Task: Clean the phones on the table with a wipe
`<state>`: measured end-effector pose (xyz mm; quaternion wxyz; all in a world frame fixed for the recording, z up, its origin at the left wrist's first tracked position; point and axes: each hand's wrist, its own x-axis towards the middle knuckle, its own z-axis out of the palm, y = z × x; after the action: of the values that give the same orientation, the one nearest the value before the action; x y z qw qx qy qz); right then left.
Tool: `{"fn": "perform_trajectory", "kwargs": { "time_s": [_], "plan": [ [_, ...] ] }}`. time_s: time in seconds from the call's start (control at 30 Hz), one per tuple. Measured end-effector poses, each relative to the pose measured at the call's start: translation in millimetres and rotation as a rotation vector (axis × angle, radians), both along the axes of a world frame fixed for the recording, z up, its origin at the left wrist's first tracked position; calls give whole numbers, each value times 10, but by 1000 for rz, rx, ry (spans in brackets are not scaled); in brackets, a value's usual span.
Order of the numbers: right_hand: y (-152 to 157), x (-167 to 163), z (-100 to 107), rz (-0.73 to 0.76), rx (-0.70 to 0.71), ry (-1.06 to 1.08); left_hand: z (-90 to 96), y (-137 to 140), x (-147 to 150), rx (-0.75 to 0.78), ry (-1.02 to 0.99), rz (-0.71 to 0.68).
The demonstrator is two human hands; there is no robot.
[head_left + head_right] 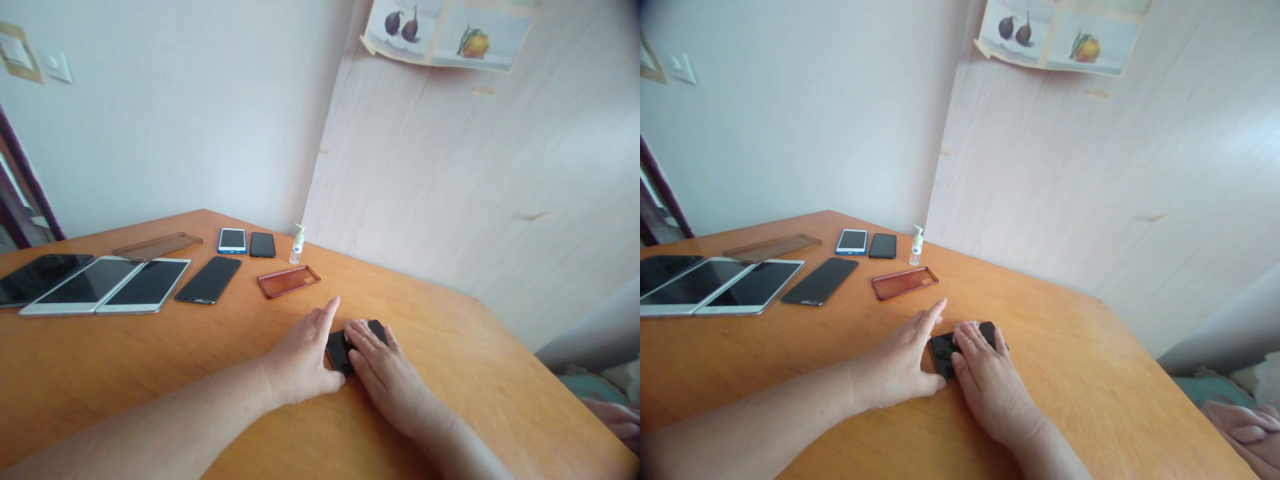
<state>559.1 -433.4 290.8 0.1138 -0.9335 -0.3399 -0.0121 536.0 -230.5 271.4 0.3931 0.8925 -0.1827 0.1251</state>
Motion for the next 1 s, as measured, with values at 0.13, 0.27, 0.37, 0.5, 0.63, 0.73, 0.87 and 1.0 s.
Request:
{"fn": "perform_trajectory", "kwargs": {
  "time_s": [0.13,0.27,0.37,0.5,0.63,0.73,0.87,1.0],
  "plan": [
    [156,-179,140,188,19,107,-10,6,9,4,-26,-21],
    [-45,87,-22,-88,-4,7,-1,1,-12,22,11,8],
    [-191,234,-125,-264,-37,-31,4,-1,-20,28,33,8],
    [-64,8,6,-61,-24,4,-7,9,-1,33,18,6],
    [130,-229,164,184,18,114,-8,21,11,28,6,-20],
    [45,-94,83,41,10,63,-6,15,0,21,6,1],
    [-181,174,-106,-258,-53,-60,-13,4,-10,19,26,16],
    [-81,40,-33,-126,-26,-18,-24,14,0,29,14,11]
  ]
}}
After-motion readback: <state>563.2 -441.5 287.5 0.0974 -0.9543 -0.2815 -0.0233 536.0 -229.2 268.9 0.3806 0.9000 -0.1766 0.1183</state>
